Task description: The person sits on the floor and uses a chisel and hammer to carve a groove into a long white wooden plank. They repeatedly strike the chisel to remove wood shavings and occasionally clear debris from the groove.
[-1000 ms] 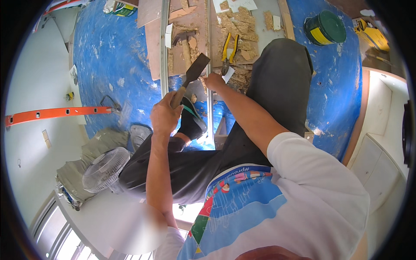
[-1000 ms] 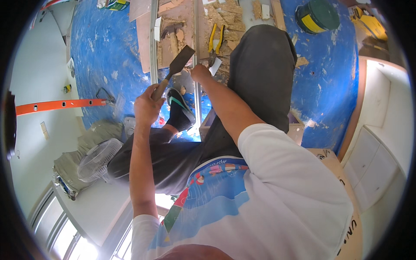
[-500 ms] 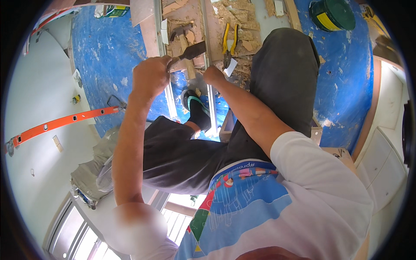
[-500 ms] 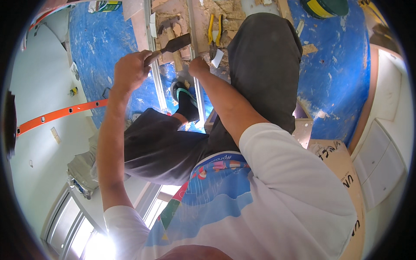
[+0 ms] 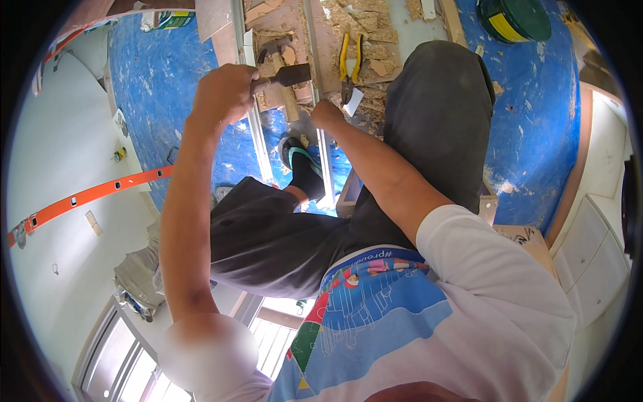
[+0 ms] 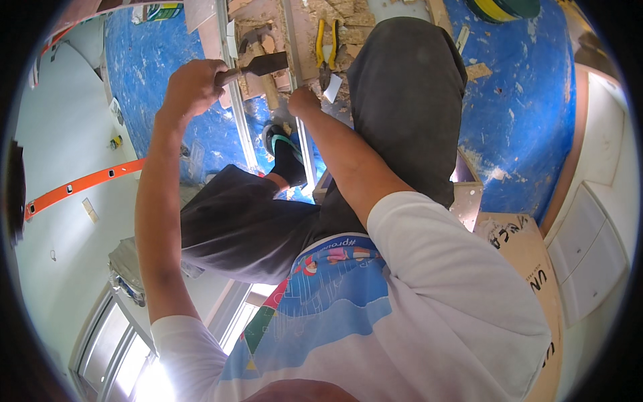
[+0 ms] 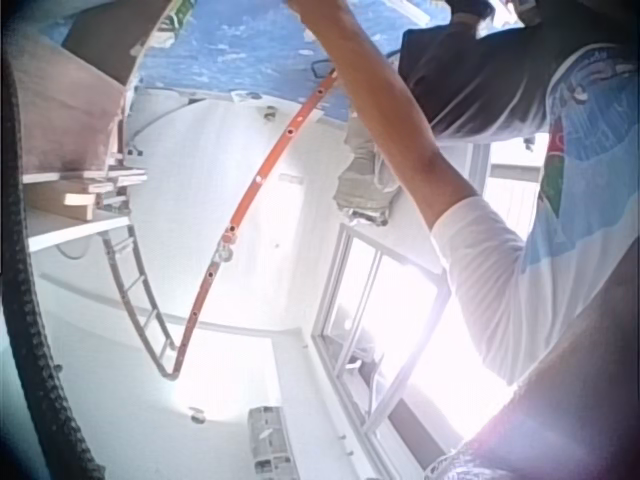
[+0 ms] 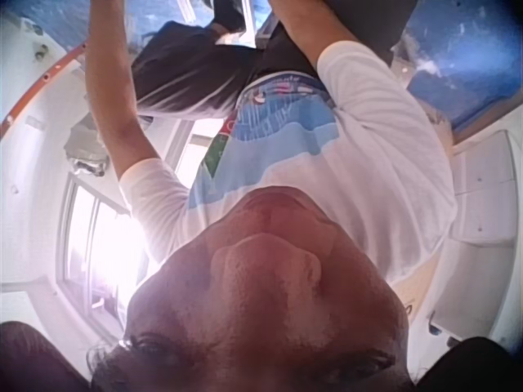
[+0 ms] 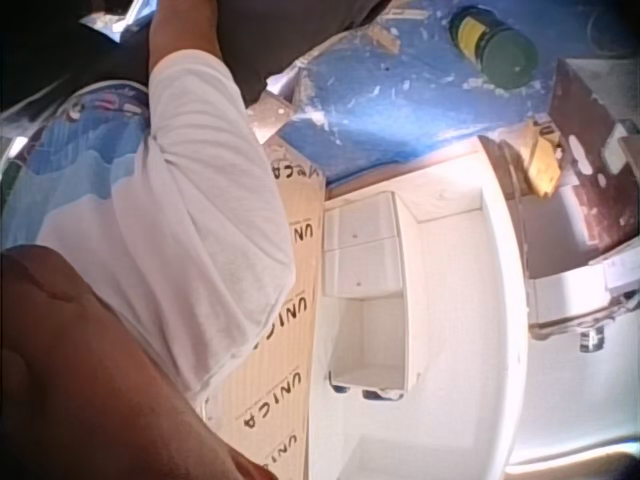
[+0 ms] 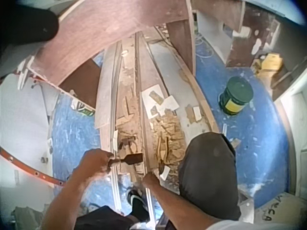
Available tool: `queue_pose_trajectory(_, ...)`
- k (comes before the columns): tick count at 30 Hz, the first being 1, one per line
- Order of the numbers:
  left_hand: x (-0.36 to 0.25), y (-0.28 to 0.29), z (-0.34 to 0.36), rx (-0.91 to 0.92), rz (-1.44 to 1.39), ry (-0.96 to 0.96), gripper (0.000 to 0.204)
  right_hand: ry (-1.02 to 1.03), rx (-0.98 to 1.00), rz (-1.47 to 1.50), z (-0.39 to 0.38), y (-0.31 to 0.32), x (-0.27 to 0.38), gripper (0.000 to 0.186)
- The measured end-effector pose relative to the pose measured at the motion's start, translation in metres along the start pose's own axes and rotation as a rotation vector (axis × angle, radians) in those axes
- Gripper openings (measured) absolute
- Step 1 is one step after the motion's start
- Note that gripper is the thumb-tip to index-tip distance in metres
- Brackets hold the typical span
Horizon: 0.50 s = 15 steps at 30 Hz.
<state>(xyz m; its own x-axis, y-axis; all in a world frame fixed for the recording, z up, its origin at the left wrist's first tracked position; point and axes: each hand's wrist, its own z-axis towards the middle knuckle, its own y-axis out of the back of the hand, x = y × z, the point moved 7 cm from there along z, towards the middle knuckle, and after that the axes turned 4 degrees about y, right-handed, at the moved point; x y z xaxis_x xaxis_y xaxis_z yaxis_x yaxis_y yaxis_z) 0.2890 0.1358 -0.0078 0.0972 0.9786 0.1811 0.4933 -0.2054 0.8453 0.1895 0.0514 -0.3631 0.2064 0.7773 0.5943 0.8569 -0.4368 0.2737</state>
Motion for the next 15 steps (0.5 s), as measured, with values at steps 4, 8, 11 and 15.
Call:
queue_pose_trajectory(4,-0.004,0.001,0.004,0.044,0.041,0.010,0.032,0.022,0.008,0.024,-0.007,0.003,0.003,0.041)
queue_pose_trajectory(8,0.002,0.002,0.002,0.100,0.013,0.046,0.035,0.046,0.001,0.014,-0.005,0.002,0.003,0.041)
queue_pose_trajectory(11,0.006,0.009,0.005,0.048,-0.018,0.034,0.035,0.017,-0.027,0.038,-0.003,0.002,0.000,0.043)
queue_pose_trajectory(15,0.006,0.014,0.009,0.002,-0.022,0.001,0.032,0.056,0.065,-0.013,-0.006,0.003,0.006,0.047)
